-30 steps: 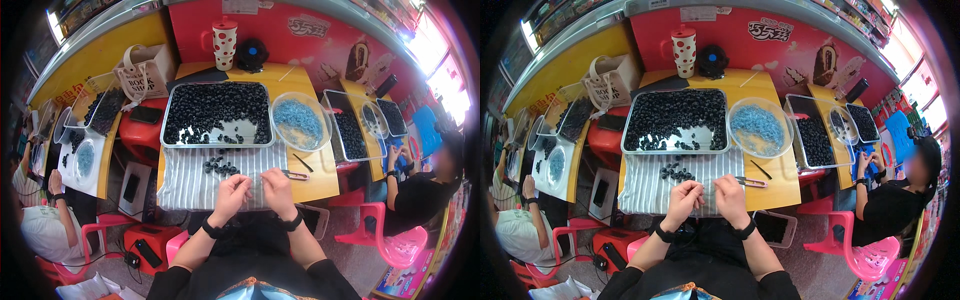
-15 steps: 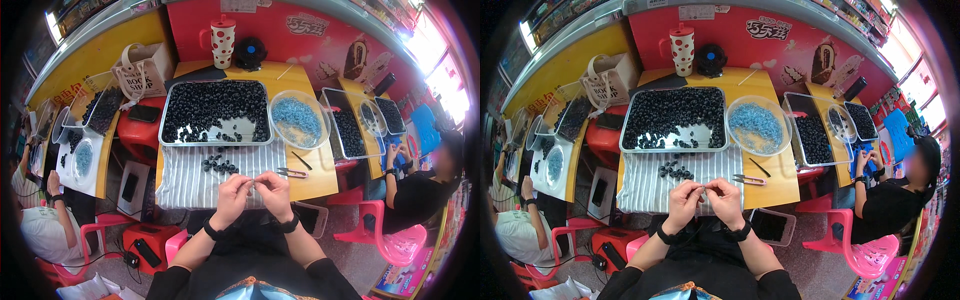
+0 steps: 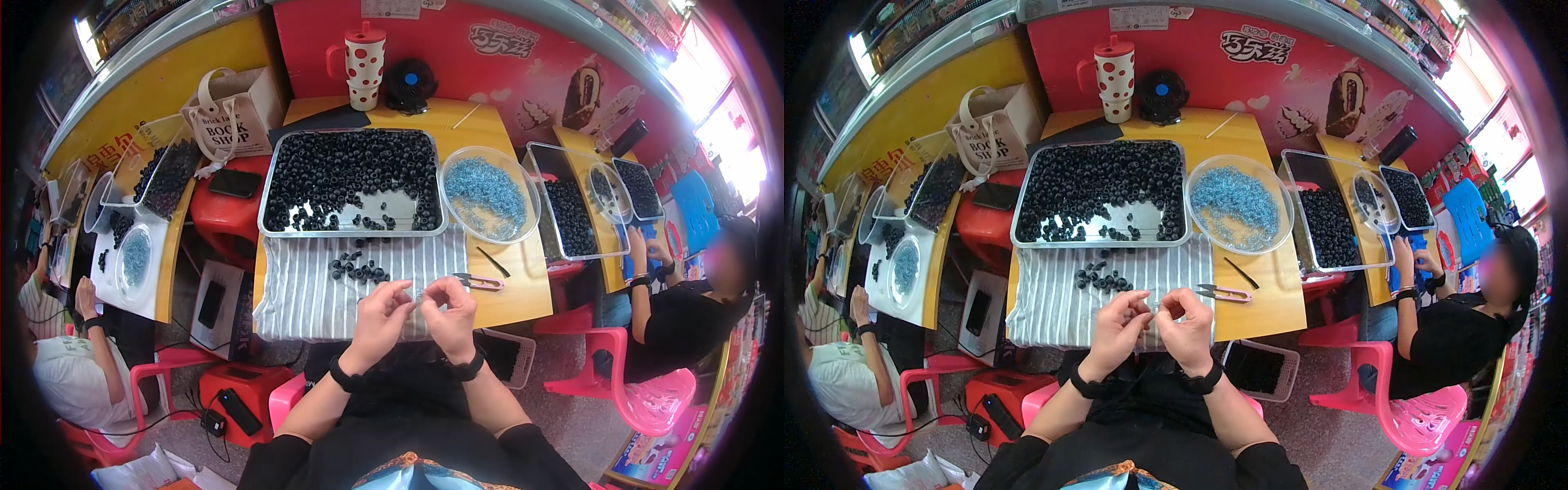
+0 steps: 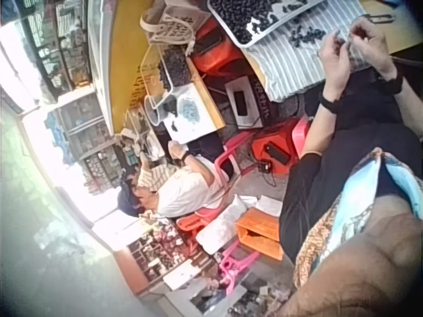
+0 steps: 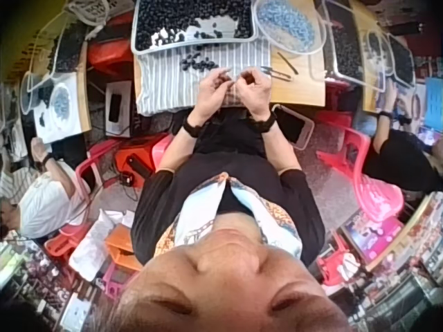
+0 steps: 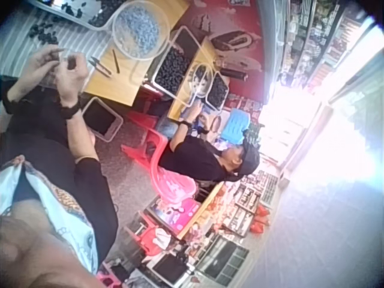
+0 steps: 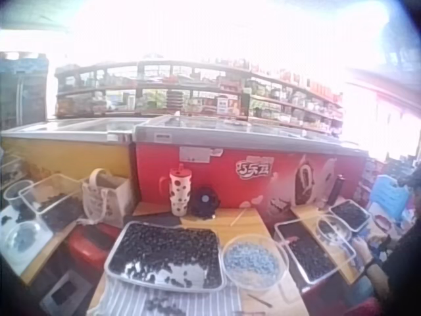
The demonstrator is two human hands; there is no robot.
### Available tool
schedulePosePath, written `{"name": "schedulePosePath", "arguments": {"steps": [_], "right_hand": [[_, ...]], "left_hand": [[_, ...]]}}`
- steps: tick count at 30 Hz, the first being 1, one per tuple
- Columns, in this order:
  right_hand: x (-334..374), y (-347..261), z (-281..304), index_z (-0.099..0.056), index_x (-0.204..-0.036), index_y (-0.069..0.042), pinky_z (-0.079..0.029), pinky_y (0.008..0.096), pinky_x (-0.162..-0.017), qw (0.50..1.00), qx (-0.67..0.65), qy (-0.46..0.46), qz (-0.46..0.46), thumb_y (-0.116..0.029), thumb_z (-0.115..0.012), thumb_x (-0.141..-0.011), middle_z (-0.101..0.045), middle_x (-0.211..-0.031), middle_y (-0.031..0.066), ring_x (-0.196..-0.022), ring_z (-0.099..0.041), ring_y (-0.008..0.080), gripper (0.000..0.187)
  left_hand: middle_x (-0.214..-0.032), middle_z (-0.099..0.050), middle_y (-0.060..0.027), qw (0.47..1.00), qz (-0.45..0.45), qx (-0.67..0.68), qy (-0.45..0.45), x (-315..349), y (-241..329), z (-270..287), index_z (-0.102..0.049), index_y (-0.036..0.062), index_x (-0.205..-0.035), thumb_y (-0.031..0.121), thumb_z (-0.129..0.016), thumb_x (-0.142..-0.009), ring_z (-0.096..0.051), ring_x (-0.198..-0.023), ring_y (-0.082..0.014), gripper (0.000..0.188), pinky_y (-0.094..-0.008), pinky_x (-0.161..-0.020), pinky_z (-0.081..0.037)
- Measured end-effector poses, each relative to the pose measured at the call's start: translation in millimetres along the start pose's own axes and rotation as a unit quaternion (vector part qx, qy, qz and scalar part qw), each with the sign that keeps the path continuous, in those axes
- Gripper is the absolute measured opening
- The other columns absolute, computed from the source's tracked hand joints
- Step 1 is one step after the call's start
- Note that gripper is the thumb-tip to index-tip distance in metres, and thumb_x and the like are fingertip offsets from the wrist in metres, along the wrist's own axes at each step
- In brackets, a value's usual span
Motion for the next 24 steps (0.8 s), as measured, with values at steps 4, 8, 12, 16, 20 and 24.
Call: {"name": "schedulePosePath", "arguments": {"steps": [4,8,12,16,20,24], "right_hand": [[2,5,-2,-0.059,-0.079,0.0,-0.044,0.0216,-0.056,0.999,-0.021,-0.012,-0.041,0.009,-0.061,-0.074,-0.058,-0.067,0.0009,-0.06,-0.054,0.0052,0.011],[4,5,-3,-0.059,-0.079,-0.001,-0.043,0.021,-0.056,0.997,-0.038,-0.019,-0.061,0.008,-0.06,-0.074,-0.058,-0.068,0.0,-0.061,-0.053,0.0044,0.01],[6,14,-4,-0.059,-0.078,-0.001,-0.043,0.0209,-0.057,0.993,-0.078,-0.02,-0.091,0.008,-0.06,-0.073,-0.059,-0.069,0.0005,-0.062,-0.053,0.0038,0.01],[7,-3,-5,-0.058,-0.078,-0.001,-0.043,0.0239,-0.056,0.999,0.028,-0.033,0.018,0.009,-0.06,-0.071,-0.057,-0.068,0.0041,-0.059,-0.055,0.01,0.012],[10,-20,-7,-0.059,-0.076,-0.002,-0.046,0.032,-0.058,0.971,0.158,-0.037,0.175,0.01,-0.061,-0.066,-0.056,-0.071,0.0117,-0.062,-0.057,0.0263,0.016],[12,-14,-5,-0.057,-0.075,-0.002,-0.045,0.0394,-0.061,0.943,0.249,-0.081,0.205,0.005,-0.063,-0.067,-0.053,-0.073,0.0126,-0.07,-0.056,0.0315,0.012]], "left_hand": [[-0.088,-0.059,-0.0105,0.951,-0.237,-0.194,-0.033,2,23,-1,-0.063,-0.0009,-0.11,-0.015,-0.06,-0.077,-0.064,-0.075,-0.0214,0.036,-0.0314,-0.06,-0.051],[-0.088,-0.059,-0.0143,0.937,-0.256,-0.236,-0.033,3,33,-2,-0.062,-0.001,-0.106,-0.013,-0.061,-0.077,-0.063,-0.072,-0.0295,0.031,-0.0348,-0.061,-0.052],[-0.087,-0.06,-0.0155,0.942,-0.231,-0.242,-0.018,3,29,-6,-0.061,-0.0013,-0.099,-0.01,-0.061,-0.081,-0.063,-0.072,-0.0319,0.02,-0.0353,-0.06,-0.051],[-0.083,-0.059,-0.0151,0.968,-0.174,-0.181,-0.011,0,13,-3,-0.061,-0.0012,-0.096,-0.005,-0.062,-0.084,-0.063,-0.072,-0.0321,0.012,-0.0348,-0.059,-0.049],[-0.085,-0.058,-0.0163,0.991,-0.047,-0.121,-0.019,-1,-11,3,-0.06,-0.0008,-0.097,0.002,-0.06,-0.088,-0.059,-0.067,-0.0333,0.009,-0.0404,-0.06,-0.047],[-0.084,-0.057,-0.0161,0.959,-0.126,-0.254,0.022,-2,2,-1,-0.06,-0.001,-0.096,0.001,-0.061,-0.087,-0.059,-0.066,-0.0343,0.01,-0.0416,-0.059,-0.048]]}}
Point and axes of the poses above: each hand's wrist, its own x-axis away from the middle knuckle, its own z-axis out of the back of the hand, y = z × x, the point moved 6 cm from there along -x, towards the middle knuckle
